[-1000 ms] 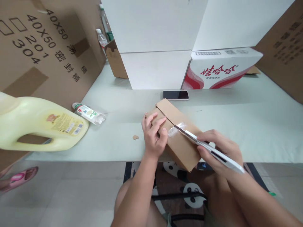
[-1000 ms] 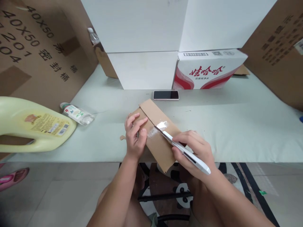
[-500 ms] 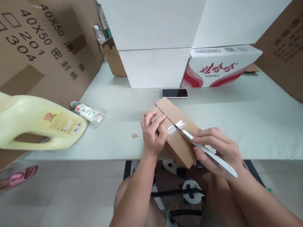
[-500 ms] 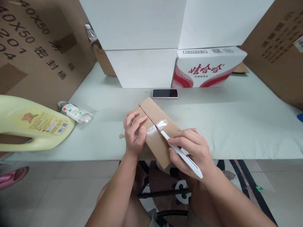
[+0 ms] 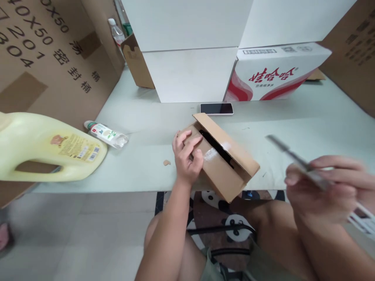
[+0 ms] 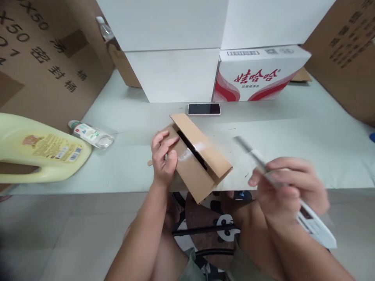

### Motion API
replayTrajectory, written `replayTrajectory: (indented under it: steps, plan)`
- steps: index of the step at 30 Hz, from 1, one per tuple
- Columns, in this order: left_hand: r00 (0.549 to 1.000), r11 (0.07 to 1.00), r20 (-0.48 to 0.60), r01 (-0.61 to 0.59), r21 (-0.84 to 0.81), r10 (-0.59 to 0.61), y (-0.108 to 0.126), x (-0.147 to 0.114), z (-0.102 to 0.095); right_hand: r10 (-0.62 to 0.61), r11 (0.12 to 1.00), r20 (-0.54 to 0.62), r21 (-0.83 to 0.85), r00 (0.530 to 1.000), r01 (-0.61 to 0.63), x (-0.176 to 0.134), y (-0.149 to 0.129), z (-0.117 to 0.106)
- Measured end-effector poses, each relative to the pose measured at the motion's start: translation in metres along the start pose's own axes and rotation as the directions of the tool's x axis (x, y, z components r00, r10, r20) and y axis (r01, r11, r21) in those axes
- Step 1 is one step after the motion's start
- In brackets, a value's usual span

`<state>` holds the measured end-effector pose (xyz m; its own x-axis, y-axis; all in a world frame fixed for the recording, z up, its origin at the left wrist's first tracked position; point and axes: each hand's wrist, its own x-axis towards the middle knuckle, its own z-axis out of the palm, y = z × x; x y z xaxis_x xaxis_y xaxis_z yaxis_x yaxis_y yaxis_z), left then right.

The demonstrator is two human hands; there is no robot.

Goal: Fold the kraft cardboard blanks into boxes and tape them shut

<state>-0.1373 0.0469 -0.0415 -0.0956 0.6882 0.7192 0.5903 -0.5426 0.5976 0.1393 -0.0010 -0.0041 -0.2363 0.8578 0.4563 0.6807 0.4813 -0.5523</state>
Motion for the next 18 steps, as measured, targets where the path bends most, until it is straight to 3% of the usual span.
replayTrajectory:
  steps: [7, 13, 15, 18]
  plan:
    - [0.999, 0.996, 0.051, 0.01, -0.084, -0.006, -0.016, 0.001, -0.01, 0.141, 0.968, 0.081, -0.221, 0.987, -0.12, 0.015, 0.052, 0.019]
    - [0.995, 0.988, 0.08, 0.063, -0.142, -0.052, -0.021, -0.001, -0.018, 0.298, 0.915, 0.239, -0.345, 0.924, -0.206, 0.006, 0.116, 0.019]
    - [0.994, 0.981, 0.072, 0.092, -0.169, -0.08, -0.022, -0.002, -0.02, 0.326, 0.899, 0.245, -0.379, 0.913, -0.219, 0.003, 0.122, 0.018]
    - [0.989, 0.961, 0.04, 0.146, -0.234, -0.14, -0.024, -0.003, -0.019, 0.341, 0.878, 0.173, -0.41, 0.924, -0.247, 0.003, 0.108, 0.016]
